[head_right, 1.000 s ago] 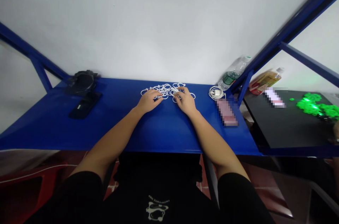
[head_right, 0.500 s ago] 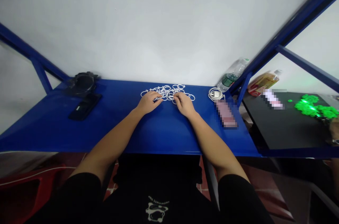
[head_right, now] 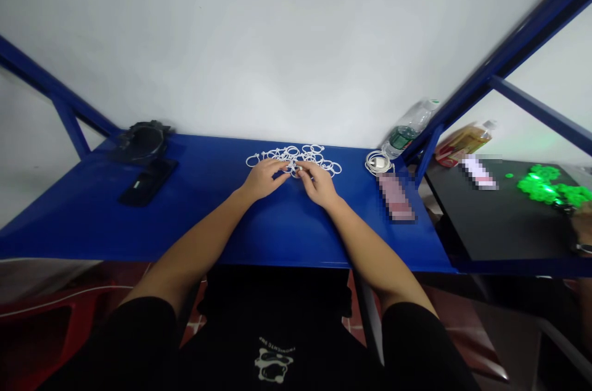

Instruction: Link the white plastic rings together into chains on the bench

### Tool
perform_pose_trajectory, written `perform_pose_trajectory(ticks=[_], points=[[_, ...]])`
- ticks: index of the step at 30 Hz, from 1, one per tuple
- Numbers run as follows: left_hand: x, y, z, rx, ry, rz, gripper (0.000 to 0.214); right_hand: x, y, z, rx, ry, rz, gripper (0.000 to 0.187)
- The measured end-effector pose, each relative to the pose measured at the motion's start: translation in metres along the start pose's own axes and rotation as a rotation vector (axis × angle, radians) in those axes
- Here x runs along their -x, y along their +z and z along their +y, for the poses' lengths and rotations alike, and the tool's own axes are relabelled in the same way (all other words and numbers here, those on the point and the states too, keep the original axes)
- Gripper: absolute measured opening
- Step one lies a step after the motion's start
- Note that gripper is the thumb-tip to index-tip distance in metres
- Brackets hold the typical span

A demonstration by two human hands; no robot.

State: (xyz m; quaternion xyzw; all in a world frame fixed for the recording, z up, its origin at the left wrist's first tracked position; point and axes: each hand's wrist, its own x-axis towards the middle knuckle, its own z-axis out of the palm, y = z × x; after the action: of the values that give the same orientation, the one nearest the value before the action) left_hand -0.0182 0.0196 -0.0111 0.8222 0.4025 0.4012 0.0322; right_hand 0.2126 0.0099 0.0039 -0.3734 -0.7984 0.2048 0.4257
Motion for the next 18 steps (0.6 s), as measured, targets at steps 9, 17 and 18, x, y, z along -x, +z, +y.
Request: perform_pose_trajectory(ticks=[9,17,18], points=[[-0.003,-0.007,-0.002,-0.025,-0.005,0.067,0.019,-0.001,0.002,-0.002,0.010,0.005,-0.015,0.040],[-0.004,-0.011,0.014,-0.024,0.041,0.120,0.018,-0.002,-0.001,-0.002,0.193,0.047,-0.046,0.036],[-0.004,-0.011,0.015,-0.023,0.046,0.106,0.018,-0.002,-0.001,-0.002,0.196,0.038,-0.047,0.036]])
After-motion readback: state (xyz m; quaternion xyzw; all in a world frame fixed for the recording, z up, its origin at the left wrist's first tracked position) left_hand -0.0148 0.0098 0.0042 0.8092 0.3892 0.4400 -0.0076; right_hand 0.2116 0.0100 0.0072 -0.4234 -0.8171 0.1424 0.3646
